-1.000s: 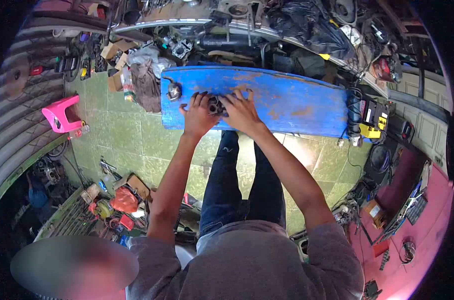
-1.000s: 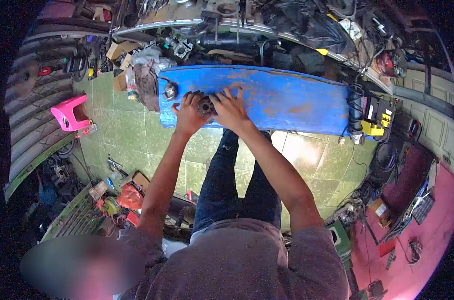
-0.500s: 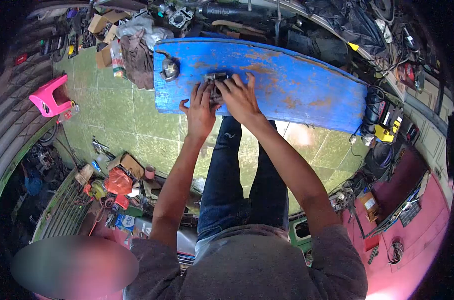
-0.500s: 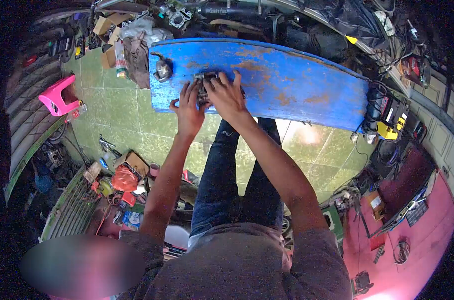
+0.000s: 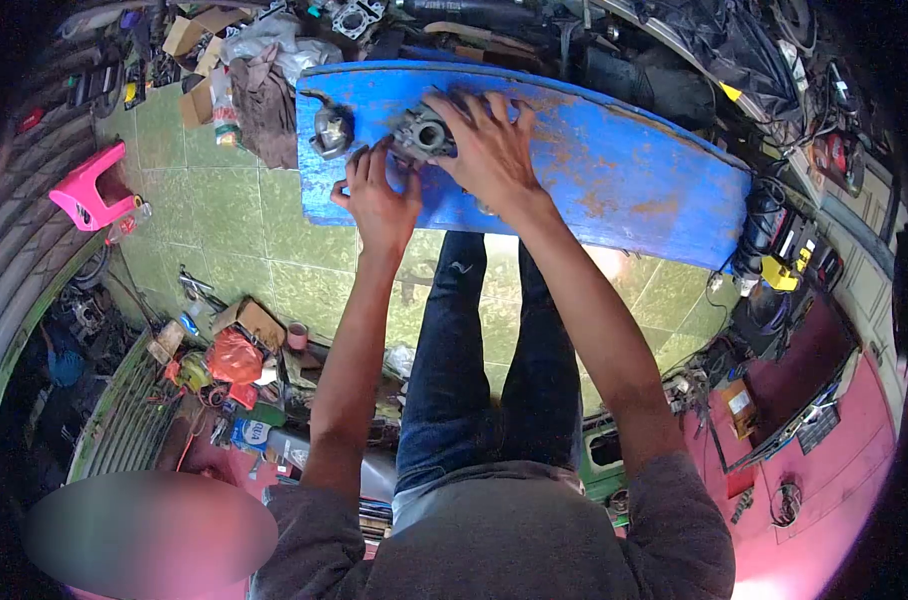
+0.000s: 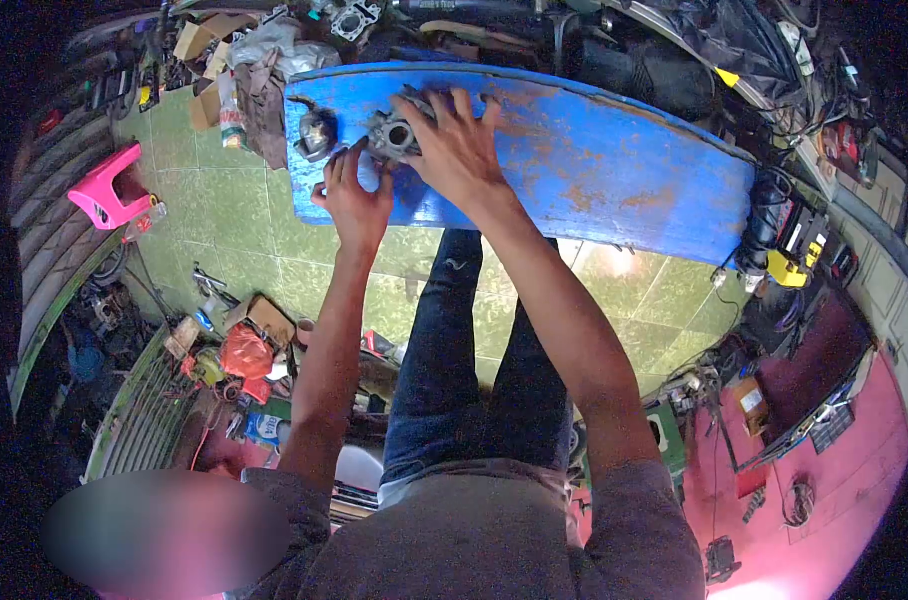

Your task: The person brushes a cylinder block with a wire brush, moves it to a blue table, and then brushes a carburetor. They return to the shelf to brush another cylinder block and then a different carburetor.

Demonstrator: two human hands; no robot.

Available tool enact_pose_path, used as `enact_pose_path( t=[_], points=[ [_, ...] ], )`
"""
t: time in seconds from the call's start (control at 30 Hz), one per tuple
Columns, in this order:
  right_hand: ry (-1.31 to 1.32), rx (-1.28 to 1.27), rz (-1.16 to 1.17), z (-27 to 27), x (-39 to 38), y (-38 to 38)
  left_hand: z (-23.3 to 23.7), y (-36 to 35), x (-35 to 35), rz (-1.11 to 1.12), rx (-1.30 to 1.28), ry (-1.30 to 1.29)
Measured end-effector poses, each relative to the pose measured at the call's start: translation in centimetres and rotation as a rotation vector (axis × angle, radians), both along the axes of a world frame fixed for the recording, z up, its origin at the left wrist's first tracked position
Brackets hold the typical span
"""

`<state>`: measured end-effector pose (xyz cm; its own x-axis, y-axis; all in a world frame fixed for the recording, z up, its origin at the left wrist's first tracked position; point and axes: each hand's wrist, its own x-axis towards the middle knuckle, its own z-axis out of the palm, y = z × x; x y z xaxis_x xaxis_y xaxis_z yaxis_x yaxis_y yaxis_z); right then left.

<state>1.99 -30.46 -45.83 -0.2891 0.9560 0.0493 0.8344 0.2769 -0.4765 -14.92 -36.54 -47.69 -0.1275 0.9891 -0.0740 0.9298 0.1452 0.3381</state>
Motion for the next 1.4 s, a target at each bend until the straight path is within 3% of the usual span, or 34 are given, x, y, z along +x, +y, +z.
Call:
enact_pose_path(
  t=[0.2, 0.3, 0.47, 0.7, 0.97, 1.23, 1.4],
  points=[
    [-0.017, -0.154, 0.011, -0.5, 1.0, 0.3, -1.1, 1.2, 1.5, 0.089, 0.102, -0.247],
    [0.005, -0.083, -0.121, -1.0, 2.0, 0.1, -0.8, 3.1, 2.8, -0.063, 0.033, -0.148],
    [-0.025, -0.073, -0.224, -1.1, 6.0, 0.5, -0.7, 6.4, 6.2, -0.246, 0.072, -0.196],
    [-0.098, -0.221, -0.375, -0.9, 11.6, -1.9, -0.3, 6.9, 9.7, -0.448, -0.090, -0.224],
    [-0.195, -0.154, -0.295, -1.3, 13.2, -5.1, -0.3, 4.5, 11.0, -0.415, -0.038, -0.158],
    [-0.065, -0.122, -0.261, -3.1, 14.1, -5.0, -1.5, 6.1, 9.7, -0.514, -0.075, -0.070],
    [-0.028, -0.118, -0.228, 0.9, 15.8, -5.7, 1.4, 5.4, 10.6, -0.542, -0.125, -0.136]
  ],
)
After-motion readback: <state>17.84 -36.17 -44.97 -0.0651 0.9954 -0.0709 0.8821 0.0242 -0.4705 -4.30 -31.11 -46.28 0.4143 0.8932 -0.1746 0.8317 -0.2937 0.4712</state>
